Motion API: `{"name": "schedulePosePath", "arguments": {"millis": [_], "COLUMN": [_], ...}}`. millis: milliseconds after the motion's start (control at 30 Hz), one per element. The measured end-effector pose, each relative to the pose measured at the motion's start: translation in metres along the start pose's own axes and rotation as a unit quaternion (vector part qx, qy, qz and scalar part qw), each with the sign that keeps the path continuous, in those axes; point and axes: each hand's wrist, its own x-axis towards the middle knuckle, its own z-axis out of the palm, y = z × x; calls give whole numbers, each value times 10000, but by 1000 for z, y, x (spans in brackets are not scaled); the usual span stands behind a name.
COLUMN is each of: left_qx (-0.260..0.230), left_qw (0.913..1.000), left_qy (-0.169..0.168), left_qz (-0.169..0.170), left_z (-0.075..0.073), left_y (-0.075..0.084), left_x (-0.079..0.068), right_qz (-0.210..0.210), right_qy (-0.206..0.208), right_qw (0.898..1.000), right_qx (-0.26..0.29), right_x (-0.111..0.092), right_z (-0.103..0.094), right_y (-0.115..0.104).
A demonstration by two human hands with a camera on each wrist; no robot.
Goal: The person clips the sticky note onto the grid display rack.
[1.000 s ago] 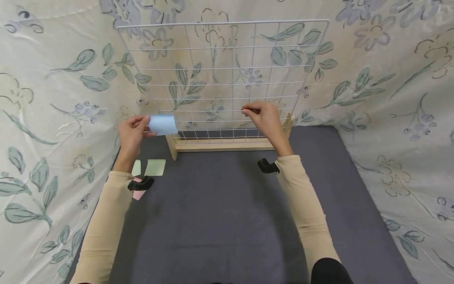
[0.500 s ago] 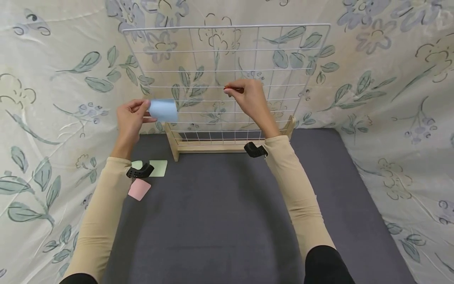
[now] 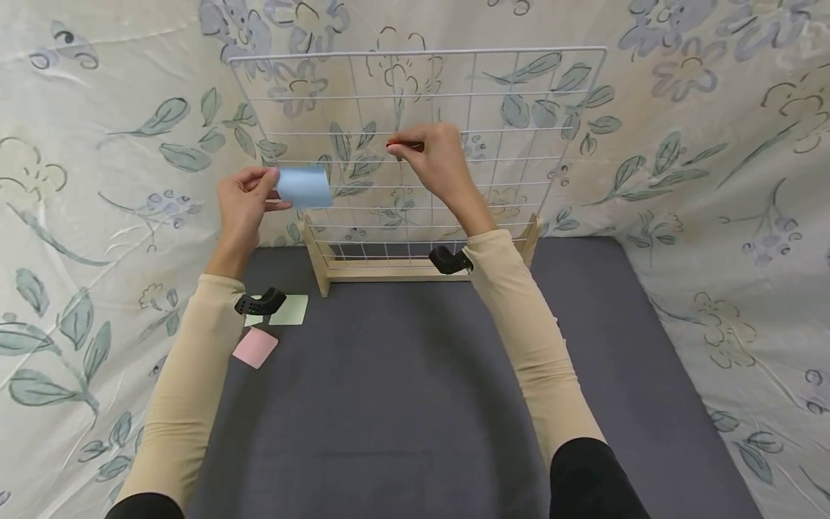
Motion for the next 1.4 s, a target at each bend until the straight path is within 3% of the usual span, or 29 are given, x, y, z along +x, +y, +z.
{"name": "schedulePosePath", "arguments": {"millis": [333, 500, 933, 1167, 1400], "left_qx": [-200, -284, -618, -968, -1091], "left_qw": [9998, 9995, 9967, 9937, 9931], "left_qy": [-13, -107, -175, -184, -149], "left_qz": [-95, -3, 502, 532, 396], "left_z": [6, 11, 18, 18, 22], "left_y": [17, 28, 56, 69, 78], "left_x": [7, 12, 29, 38, 47], "right_qz": [197, 41, -360, -312, -398], "right_qy": [99, 61, 149, 116, -126], "right_qw": [9986, 9976, 9965, 9957, 9976], "right_qx": [489, 695, 734, 863, 555], "right_x": [25, 40, 88, 110, 126], "right_z": [5, 7, 13, 14, 21], "right_y": [-17, -33, -71, -86, -94]}}
